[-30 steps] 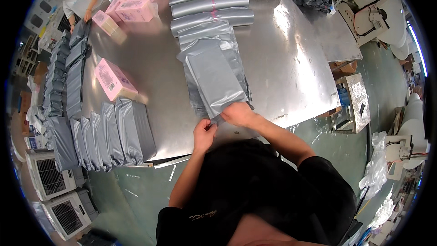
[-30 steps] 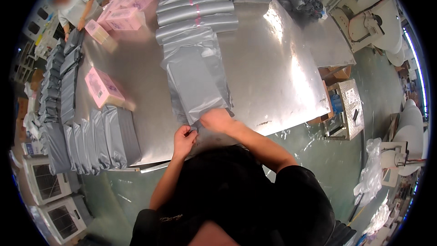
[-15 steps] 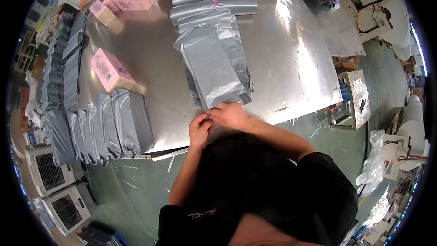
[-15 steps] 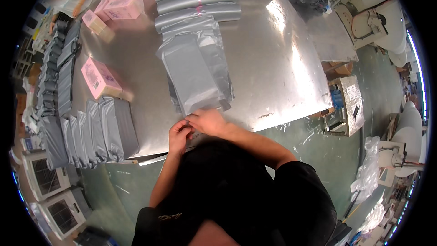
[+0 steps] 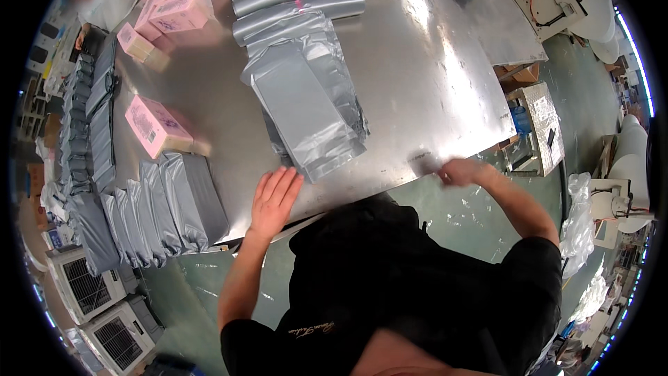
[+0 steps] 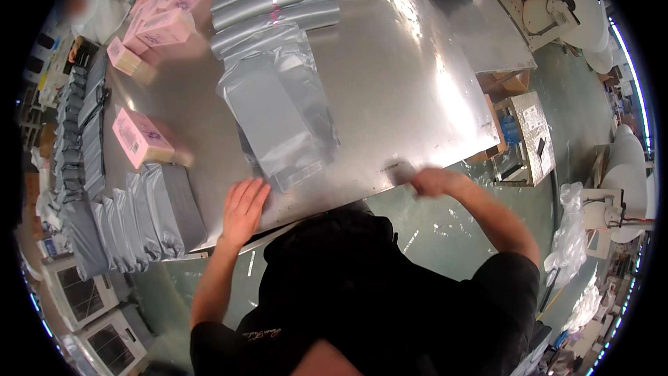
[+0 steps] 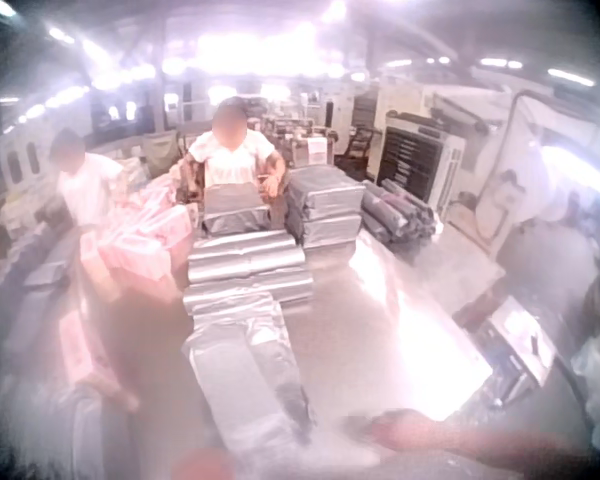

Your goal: The person places pink boxes into silver shipping mailers on a metal table, seals the bags, and stacks them. Coworkers are visible in the background performing similar packaging tasks.

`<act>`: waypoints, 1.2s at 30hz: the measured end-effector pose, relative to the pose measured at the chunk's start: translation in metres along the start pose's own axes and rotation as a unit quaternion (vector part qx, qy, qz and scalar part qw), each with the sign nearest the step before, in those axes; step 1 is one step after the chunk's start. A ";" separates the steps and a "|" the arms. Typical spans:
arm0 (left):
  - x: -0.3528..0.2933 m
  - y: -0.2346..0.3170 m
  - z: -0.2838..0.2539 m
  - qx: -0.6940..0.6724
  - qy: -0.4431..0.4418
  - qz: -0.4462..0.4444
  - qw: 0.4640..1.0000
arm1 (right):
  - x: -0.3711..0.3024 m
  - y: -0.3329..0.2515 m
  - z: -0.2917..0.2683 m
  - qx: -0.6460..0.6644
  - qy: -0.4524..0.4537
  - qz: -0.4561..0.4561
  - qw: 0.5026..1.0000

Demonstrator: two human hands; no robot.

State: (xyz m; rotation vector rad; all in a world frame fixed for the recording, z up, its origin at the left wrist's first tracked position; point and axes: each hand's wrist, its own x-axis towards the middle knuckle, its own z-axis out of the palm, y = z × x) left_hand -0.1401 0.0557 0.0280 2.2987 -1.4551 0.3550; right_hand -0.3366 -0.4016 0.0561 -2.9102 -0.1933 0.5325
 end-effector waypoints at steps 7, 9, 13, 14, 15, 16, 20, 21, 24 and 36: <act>0.029 -0.013 0.012 0.100 -0.096 0.174 0.975 | 0.163 -0.046 -0.048 -0.200 0.335 -0.441 0.808; 0.025 -0.022 0.021 0.074 -0.096 0.141 0.983 | 0.178 -0.039 -0.044 -0.203 0.302 -0.462 0.809; 0.007 -0.020 0.025 -0.159 -0.011 -0.088 0.983 | 0.176 -0.034 -0.029 0.025 0.228 -0.407 0.884; 0.004 -0.019 0.026 -0.247 0.014 -0.173 0.953 | 0.178 -0.035 -0.019 0.157 0.224 -0.366 0.890; -0.005 -0.024 0.035 -0.364 0.075 -0.271 0.888 | 0.180 -0.038 -0.015 0.284 0.217 -0.321 0.877; -0.013 -0.031 0.049 -0.470 0.133 -0.359 0.795 | 0.181 -0.042 -0.010 0.412 0.176 -0.230 0.864; 0.018 -0.034 0.065 -0.700 0.249 -0.408 0.531 | 0.201 -0.059 -0.011 0.667 0.056 0.025 0.742; 0.028 -0.033 0.066 -0.724 0.254 -0.398 0.502 | 0.207 -0.063 -0.012 0.684 0.044 0.052 0.727; 0.042 -0.030 0.069 -0.713 0.221 -0.454 0.487 | 0.225 -0.069 -0.017 0.744 -0.037 0.091 0.661; -0.015 0.014 -0.049 -0.710 0.166 -0.331 0.599 | 0.179 -0.168 -0.031 0.826 -0.110 -0.125 0.539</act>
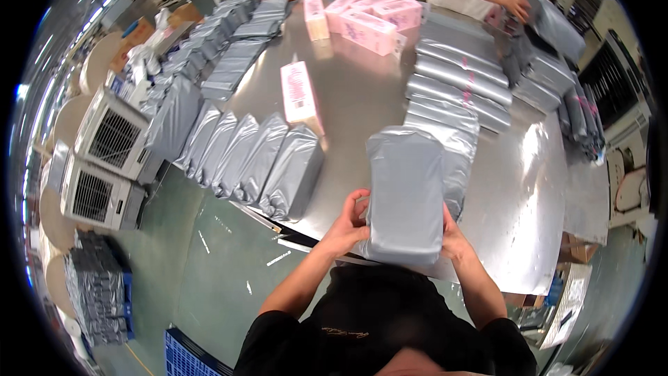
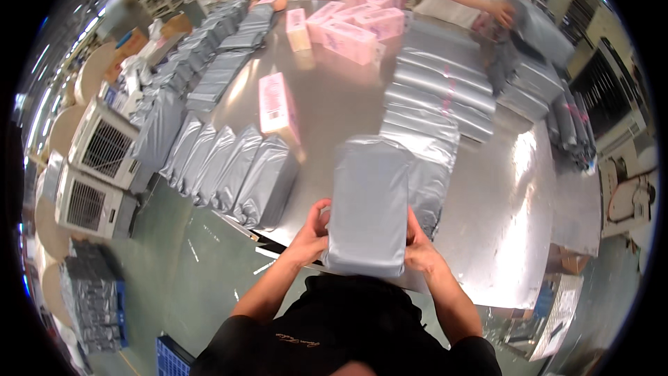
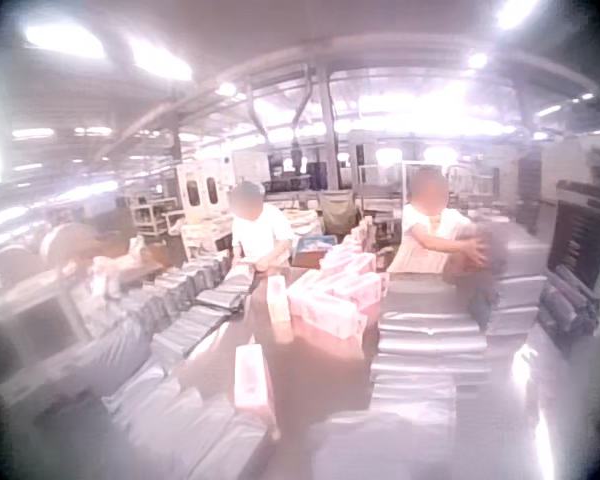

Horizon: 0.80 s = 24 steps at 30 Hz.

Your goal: The person places pink boxes into silver shipping mailers on a metal table, seals the bags, and stacks them. Coworkers are visible in the background performing similar packaging tasks.

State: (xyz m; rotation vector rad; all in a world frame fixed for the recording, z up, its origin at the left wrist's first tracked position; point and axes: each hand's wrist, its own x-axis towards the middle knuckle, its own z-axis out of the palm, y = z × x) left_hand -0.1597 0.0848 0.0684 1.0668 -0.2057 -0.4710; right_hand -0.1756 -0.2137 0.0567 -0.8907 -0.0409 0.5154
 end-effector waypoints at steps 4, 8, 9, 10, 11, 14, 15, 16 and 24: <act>-0.060 0.101 -0.048 0.035 0.005 -0.064 0.997 | 0.048 0.006 0.047 -0.187 -0.093 -0.026 0.978; -0.085 0.166 -0.071 0.216 0.151 0.046 0.963 | 0.120 0.025 0.126 -0.216 -0.162 -0.028 0.962; -0.087 0.180 -0.086 0.238 0.183 0.054 0.952 | 0.140 0.028 0.139 -0.291 -0.167 -0.037 0.941; -0.091 0.198 -0.105 0.260 0.214 0.062 0.940 | 0.160 0.034 0.145 -0.316 -0.162 -0.078 0.931; -0.095 0.229 -0.123 0.336 0.231 0.103 0.907 | 0.181 0.019 0.167 -0.400 -0.119 -0.151 0.896; -0.109 0.322 -0.172 0.533 0.341 0.081 0.770 | 0.257 -0.009 0.172 -0.565 -0.001 -0.203 0.800; -0.115 0.340 -0.202 0.611 0.372 0.103 0.691 | 0.286 -0.013 0.174 -0.616 0.028 -0.236 0.751; -0.118 0.355 -0.237 0.692 0.391 0.106 0.597 | 0.315 -0.012 0.172 -0.661 0.036 -0.235 0.712; -0.087 0.329 -0.405 0.799 0.404 -0.155 0.417 | 0.459 0.036 0.218 -0.813 0.119 -0.026 0.570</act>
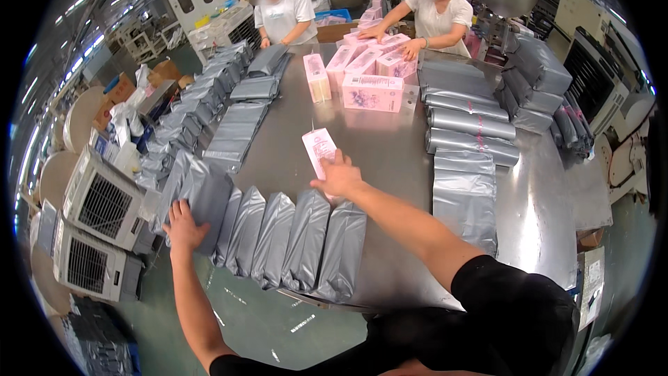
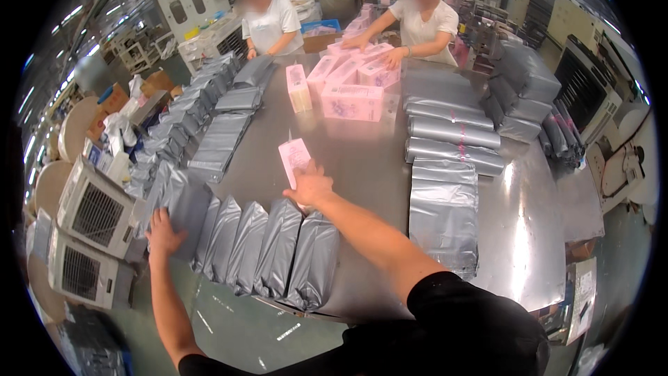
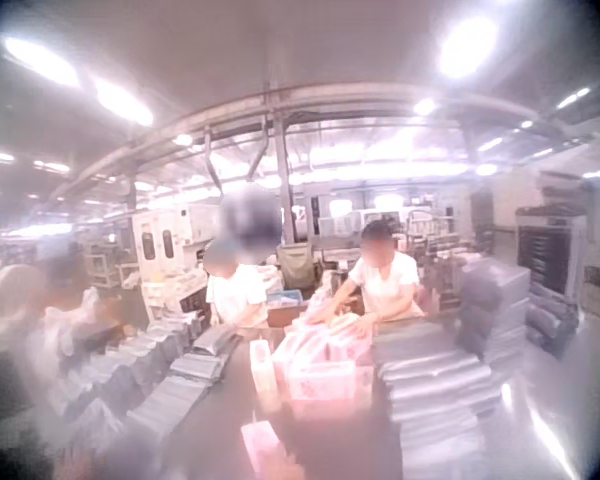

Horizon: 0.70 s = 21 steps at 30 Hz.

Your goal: The person places pink boxes into silver shipping mailers on a metal table, seals the bags, and stacks them. Coworkers are visible in the background performing similar packaging tasks.

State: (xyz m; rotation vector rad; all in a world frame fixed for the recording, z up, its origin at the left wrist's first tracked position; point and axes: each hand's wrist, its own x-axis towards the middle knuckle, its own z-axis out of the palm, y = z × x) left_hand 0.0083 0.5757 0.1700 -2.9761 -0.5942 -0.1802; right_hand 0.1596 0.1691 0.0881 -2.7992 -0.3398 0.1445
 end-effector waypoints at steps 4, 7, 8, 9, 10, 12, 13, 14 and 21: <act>-0.028 0.061 -0.024 -0.005 0.103 -0.024 0.994 | 0.013 0.013 -0.003 0.033 -0.011 0.068 0.997; -0.084 0.125 -0.046 -0.079 0.169 0.149 0.971 | 0.011 0.071 -0.030 0.155 -0.040 0.087 0.983; -0.107 0.152 -0.047 -0.110 0.163 0.207 0.959 | 0.000 0.108 -0.037 0.182 -0.008 0.054 0.982; -0.130 0.182 -0.051 -0.141 0.154 0.266 0.941 | -0.016 0.151 -0.045 0.207 0.029 0.024 0.978; -0.154 0.215 -0.052 -0.179 0.143 0.323 0.918 | -0.041 0.206 -0.045 0.227 0.111 -0.035 0.967; -0.202 0.265 -0.037 -0.278 0.111 0.383 0.874 | -0.125 0.251 -0.077 0.299 0.190 -0.109 0.929; -0.222 0.291 -0.033 -0.318 0.059 0.401 0.857 | -0.179 0.257 -0.105 0.554 0.068 -0.012 0.830; -0.238 0.323 -0.027 -0.362 0.011 0.421 0.831 | -0.234 0.272 -0.127 0.607 0.068 0.024 0.791; -0.272 0.520 0.074 -0.285 -0.057 0.540 0.790 | -0.470 0.322 -0.044 0.828 0.143 0.154 0.520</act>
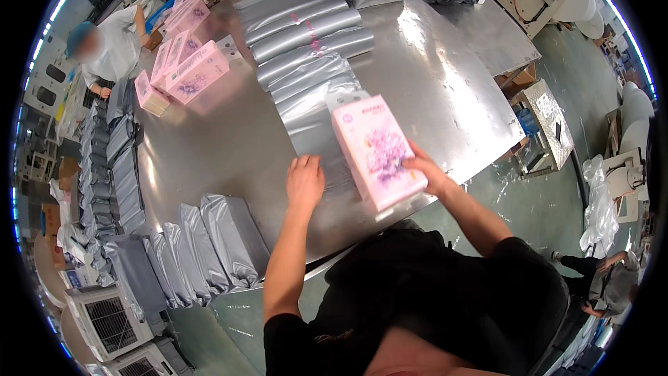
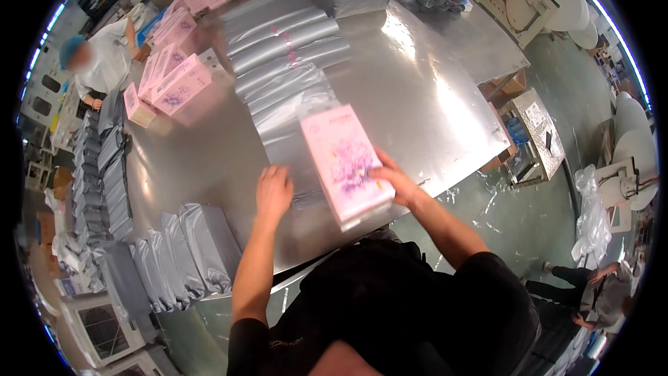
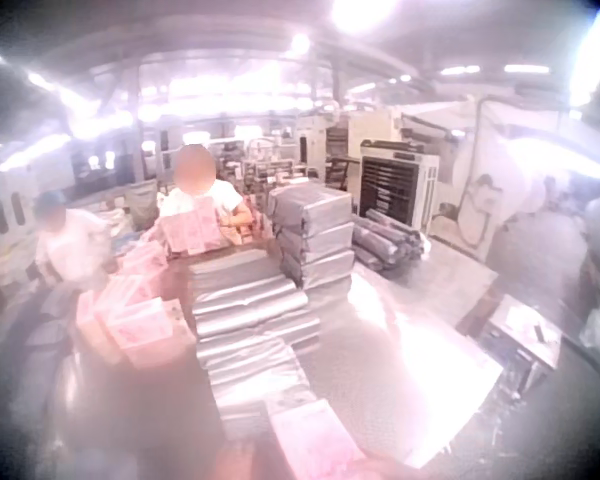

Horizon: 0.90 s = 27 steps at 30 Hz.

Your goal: The person places pink boxes into silver shipping mailers on a metal table, seals the bags, and stacks them. Coworkers are visible in the background performing similar packaging tasks.

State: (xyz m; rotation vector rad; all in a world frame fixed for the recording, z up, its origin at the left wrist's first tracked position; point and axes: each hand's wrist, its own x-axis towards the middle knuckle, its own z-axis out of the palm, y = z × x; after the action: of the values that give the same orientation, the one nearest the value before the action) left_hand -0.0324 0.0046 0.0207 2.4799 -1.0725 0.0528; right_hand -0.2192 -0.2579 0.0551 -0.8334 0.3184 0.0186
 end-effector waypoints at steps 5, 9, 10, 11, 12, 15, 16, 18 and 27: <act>0.033 -0.024 0.056 0.066 -0.057 0.047 0.995 | -0.041 0.065 -0.022 -0.177 0.025 0.017 0.984; 0.045 -0.038 0.055 -0.049 -0.052 -0.007 0.997 | -0.038 0.062 -0.018 -0.217 -0.020 0.037 0.975; 0.046 -0.041 0.053 -0.087 -0.057 -0.042 0.994 | -0.035 0.061 -0.018 -0.239 -0.035 0.046 0.969; 0.050 -0.040 0.051 -0.127 -0.060 -0.078 0.987 | -0.032 0.064 -0.027 -0.441 -0.022 -0.040 0.896; 0.047 -0.044 0.046 -0.166 -0.057 -0.119 0.977 | -0.027 0.054 -0.023 -0.500 0.007 -0.087 0.862; 0.053 -0.056 0.048 -0.241 -0.018 -0.159 0.957 | 0.009 0.016 -0.020 -0.642 0.099 -0.248 0.719; 0.058 -0.052 0.043 -0.248 -0.008 -0.156 0.956 | 0.031 0.005 -0.019 -0.672 0.129 -0.315 0.658; 0.065 -0.044 0.031 -0.232 -0.016 -0.144 0.962 | 0.085 -0.005 -0.011 -0.759 0.104 -0.327 0.553; -0.009 0.012 -0.006 -0.092 0.074 0.066 0.991 | 0.088 0.024 -0.030 -0.739 0.054 -0.452 0.497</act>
State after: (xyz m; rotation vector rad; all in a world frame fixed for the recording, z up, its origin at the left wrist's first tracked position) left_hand -0.0464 0.0061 0.0291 2.2018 -1.1243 0.1666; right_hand -0.1471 -0.2728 -0.0059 -2.6976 -0.1838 -0.8969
